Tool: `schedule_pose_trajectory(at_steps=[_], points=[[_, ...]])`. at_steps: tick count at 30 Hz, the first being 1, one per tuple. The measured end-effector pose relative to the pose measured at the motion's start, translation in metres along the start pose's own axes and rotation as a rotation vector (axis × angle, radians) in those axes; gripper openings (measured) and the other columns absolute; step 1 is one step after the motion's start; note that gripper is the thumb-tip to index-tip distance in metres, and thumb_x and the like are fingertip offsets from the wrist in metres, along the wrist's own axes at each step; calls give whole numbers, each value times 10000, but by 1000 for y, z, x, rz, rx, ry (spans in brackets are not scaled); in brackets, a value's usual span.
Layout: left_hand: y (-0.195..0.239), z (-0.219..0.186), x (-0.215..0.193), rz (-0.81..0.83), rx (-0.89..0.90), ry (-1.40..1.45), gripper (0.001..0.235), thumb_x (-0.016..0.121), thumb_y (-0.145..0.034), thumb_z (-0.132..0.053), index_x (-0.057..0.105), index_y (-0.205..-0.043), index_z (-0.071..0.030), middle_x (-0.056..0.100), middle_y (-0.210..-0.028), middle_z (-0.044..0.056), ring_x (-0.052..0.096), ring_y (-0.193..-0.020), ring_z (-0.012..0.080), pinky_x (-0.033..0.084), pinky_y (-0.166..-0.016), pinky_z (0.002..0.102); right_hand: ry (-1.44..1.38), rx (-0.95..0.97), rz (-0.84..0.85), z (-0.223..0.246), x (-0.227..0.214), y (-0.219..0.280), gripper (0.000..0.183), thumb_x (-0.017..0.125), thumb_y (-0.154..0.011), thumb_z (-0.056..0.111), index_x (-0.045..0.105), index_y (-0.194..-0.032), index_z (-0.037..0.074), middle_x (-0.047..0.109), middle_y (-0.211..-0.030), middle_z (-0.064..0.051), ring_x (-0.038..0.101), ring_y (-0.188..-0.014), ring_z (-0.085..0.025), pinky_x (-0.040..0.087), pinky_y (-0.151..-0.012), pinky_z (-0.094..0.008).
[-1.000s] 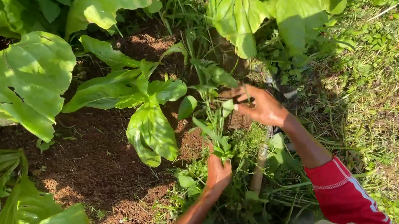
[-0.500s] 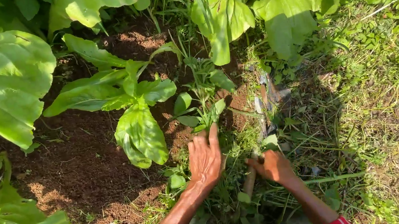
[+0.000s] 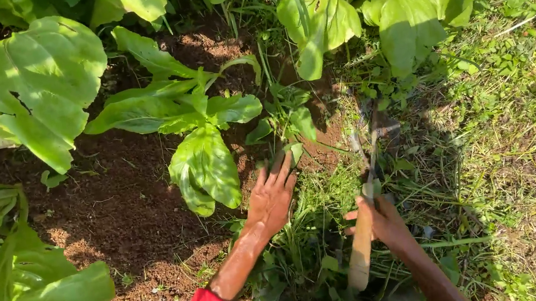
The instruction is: The person is weeding a field, using a sickle to cut weeds and their hands to pull them out from around crop plants.
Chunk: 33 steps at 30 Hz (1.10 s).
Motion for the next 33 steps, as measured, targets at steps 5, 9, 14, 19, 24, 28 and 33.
schedule_pose_trajectory(at_steps=[5,9,14,19,24,28,33], points=[[16,8,87,294,77,-461,796,496,-837,182,364,-1543,-162,36,-1694,159,101,-1563,333,87,-1243,569,176,-184,-245,26,-51,25,398,632,-975,117,442,-1304,-3,664,-820,-245,695,-615,-382,611,-562,-504],[16,-1,24,619,-93,-37,673,474,-906,33,299,-1541,-104,8,-1687,176,87,-1554,367,73,-1238,566,151,-352,-253,46,-52,38,386,563,-1005,167,434,-1334,11,601,-817,-174,583,-614,-295,548,-536,-433],[9,-6,-88,357,-221,-290,267,657,-870,12,717,-910,-245,562,-1359,82,566,-1188,218,395,-1055,378,-348,-504,88,24,5,-22,433,349,-1126,390,458,-1351,36,534,-704,-29,501,-424,-92,468,-319,-267],[16,15,-69,315,-250,43,289,660,-912,-74,664,-1195,-134,637,-1175,105,616,-1202,247,444,-1108,412,-477,-478,75,42,48,-89,457,380,-1109,471,562,-1216,65,524,-691,41,497,-456,-54,481,-355,-219],[30,37,-10,190,-313,286,253,660,-951,-224,651,-1172,-101,575,-1268,125,570,-1234,264,516,-1016,411,-488,-457,95,63,74,-112,473,402,-1097,510,560,-1145,67,499,-691,55,493,-464,-40,487,-360,-217],[31,49,16,83,-300,465,245,617,-977,-232,650,-1190,-115,588,-1308,114,538,-1279,238,447,-1019,411,-416,-380,94,52,75,-103,482,403,-1087,541,558,-1066,86,481,-648,52,473,-423,-53,465,-325,-233],[36,48,16,-23,-299,660,245,574,-1002,-241,648,-1207,-129,601,-1348,103,505,-1323,212,379,-1022,411,-530,-419,76,65,72,-133,451,401,-1079,551,547,-1026,127,498,-646,57,483,-423,-48,470,-330,-219]])
Point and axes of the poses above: each hand's wrist, its own y-axis away from the middle knuckle, its own x-axis out of the palm, z = x × y, the point moved 4 cm from there along -y, towards the middle knuckle
